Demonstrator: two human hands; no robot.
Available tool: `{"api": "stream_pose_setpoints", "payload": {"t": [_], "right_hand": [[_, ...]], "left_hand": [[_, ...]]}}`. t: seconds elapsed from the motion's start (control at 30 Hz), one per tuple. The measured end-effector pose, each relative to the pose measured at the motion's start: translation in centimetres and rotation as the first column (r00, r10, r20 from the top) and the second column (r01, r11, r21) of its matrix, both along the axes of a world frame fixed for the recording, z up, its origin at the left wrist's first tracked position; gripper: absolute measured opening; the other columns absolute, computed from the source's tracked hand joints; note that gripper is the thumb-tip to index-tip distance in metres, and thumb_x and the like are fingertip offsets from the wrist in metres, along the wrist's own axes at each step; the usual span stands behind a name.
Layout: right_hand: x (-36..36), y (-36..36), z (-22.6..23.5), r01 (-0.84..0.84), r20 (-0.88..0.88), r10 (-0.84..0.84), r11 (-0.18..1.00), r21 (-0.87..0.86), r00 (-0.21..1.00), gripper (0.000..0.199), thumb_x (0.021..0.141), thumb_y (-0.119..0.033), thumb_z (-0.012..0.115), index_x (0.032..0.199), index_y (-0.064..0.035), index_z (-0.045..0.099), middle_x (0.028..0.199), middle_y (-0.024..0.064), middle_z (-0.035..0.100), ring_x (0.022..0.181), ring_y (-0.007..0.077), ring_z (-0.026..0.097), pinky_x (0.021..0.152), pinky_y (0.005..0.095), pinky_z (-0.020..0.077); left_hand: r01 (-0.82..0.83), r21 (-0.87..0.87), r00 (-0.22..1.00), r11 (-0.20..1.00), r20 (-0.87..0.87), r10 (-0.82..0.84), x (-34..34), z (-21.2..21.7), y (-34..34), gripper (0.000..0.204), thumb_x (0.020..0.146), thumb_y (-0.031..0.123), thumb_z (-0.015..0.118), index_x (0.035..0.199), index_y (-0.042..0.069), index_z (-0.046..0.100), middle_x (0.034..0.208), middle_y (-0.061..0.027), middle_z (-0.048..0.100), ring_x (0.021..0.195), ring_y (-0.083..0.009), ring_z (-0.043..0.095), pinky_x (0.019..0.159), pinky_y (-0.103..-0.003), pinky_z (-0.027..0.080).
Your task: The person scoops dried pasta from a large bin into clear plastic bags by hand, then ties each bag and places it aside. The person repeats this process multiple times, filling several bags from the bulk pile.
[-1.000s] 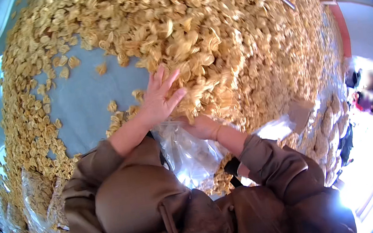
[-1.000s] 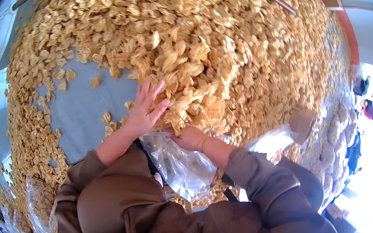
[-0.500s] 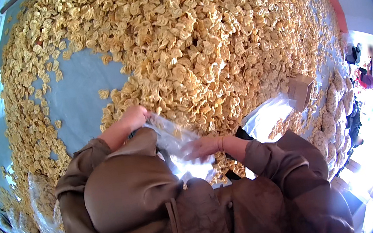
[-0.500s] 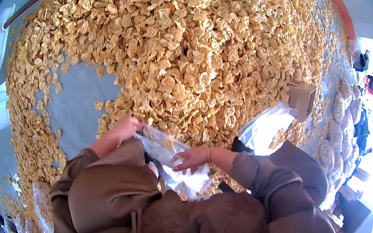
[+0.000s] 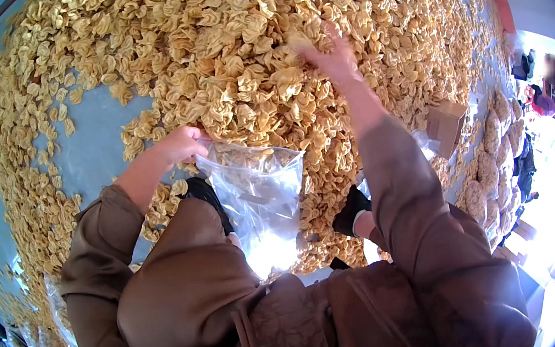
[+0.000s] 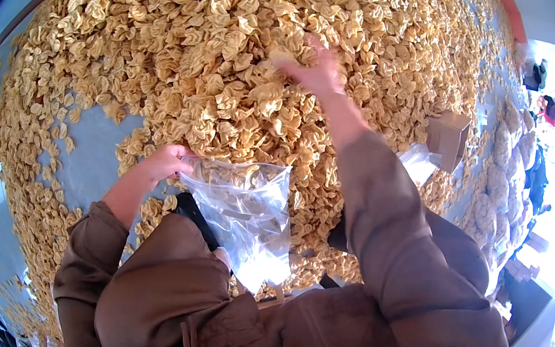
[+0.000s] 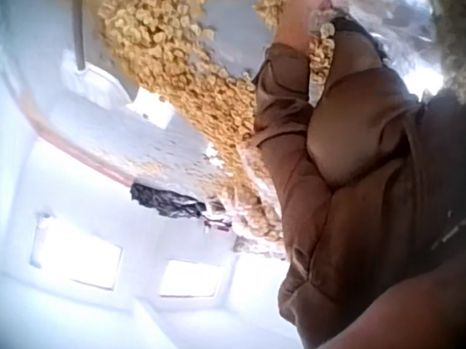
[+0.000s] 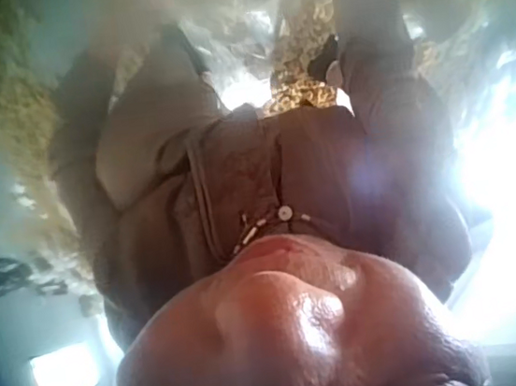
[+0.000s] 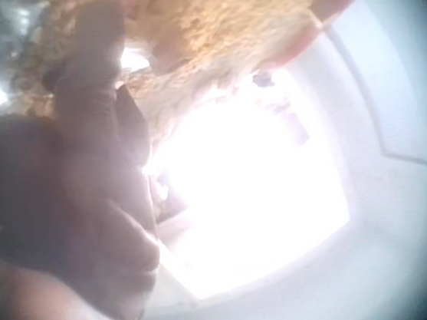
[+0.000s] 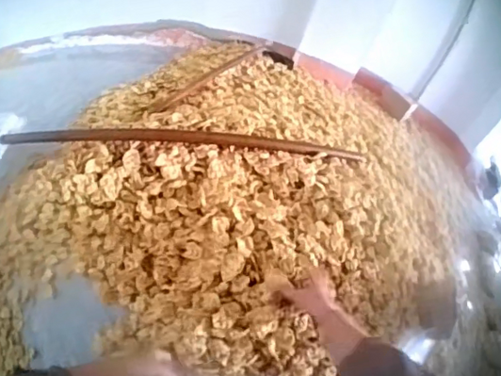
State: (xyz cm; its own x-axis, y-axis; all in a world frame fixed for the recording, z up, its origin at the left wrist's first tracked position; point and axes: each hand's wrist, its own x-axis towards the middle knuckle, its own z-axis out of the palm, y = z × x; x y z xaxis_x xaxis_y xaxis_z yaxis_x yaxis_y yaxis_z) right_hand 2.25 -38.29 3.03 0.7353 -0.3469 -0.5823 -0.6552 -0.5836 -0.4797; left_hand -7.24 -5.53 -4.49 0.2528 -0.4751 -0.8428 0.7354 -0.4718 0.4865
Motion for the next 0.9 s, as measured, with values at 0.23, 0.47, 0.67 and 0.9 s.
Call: {"api": "stream_pose_setpoints", "payload": {"t": [0.23,0.47,0.67,0.9], "right_hand": [[-7.8,10.6,-0.5,-0.224,0.211,0.167,0.932,0.286,0.963,0.085,0.074,-0.032,0.075,0.142,-0.0028,0.034,0.138,0.0241,0.042,0.125,0.0334,0.045,0.103,0.0412,0.0423],[-20.3,12.7,-4.2,-0.510,-0.083,0.643,0.673,0.535,0.761,0.075,0.068,-0.038,0.071,0.133,-0.0099,0.046,0.121,0.0245,0.053,0.111,0.0354,0.055,0.097,0.0397,0.0448],[-20.4,16.0,-3.9,-0.380,-0.101,0.530,0.716,0.586,0.842,0.076,0.070,-0.039,0.071,0.133,-0.0085,0.043,0.118,0.0254,0.055,0.107,0.0401,0.056,0.095,0.0425,0.0450],[-17.7,12.8,-6.6,-0.788,-0.379,0.908,0.099,0.608,-0.178,0.060,0.079,-0.038,0.064,0.134,-0.0189,0.049,0.128,0.0106,0.057,0.118,0.0302,0.051,0.101,0.0385,0.0383]], "left_hand": [[-0.357,0.035,0.924,0.934,-0.136,0.358,-1.6,-3.5,1.1,0.011,0.077,0.004,0.066,0.087,0.004,0.062,0.068,-0.0013,0.056,0.053,-0.0077,0.046,0.045,-0.023,0.031],[-0.401,-0.031,0.892,0.916,-0.241,0.382,-5.7,-1.4,0.6,0.040,0.077,0.002,0.060,0.117,0.004,0.057,0.087,-0.0012,0.062,0.064,-0.0089,0.053,0.052,-0.021,0.039],[-0.466,-0.281,0.878,0.839,-0.031,0.478,-5.8,-0.1,0.2,0.059,0.077,-0.004,0.054,0.136,-0.003,0.043,0.124,-0.0100,0.055,0.099,-0.0123,0.053,0.083,-0.026,0.042],[-0.328,-0.163,0.915,0.931,-0.300,0.270,-6.0,-0.3,3.2,0.059,0.072,-0.005,0.054,0.131,0.004,0.052,0.107,-0.0013,0.064,0.046,-0.0036,0.040,0.041,-0.017,0.030]]}}
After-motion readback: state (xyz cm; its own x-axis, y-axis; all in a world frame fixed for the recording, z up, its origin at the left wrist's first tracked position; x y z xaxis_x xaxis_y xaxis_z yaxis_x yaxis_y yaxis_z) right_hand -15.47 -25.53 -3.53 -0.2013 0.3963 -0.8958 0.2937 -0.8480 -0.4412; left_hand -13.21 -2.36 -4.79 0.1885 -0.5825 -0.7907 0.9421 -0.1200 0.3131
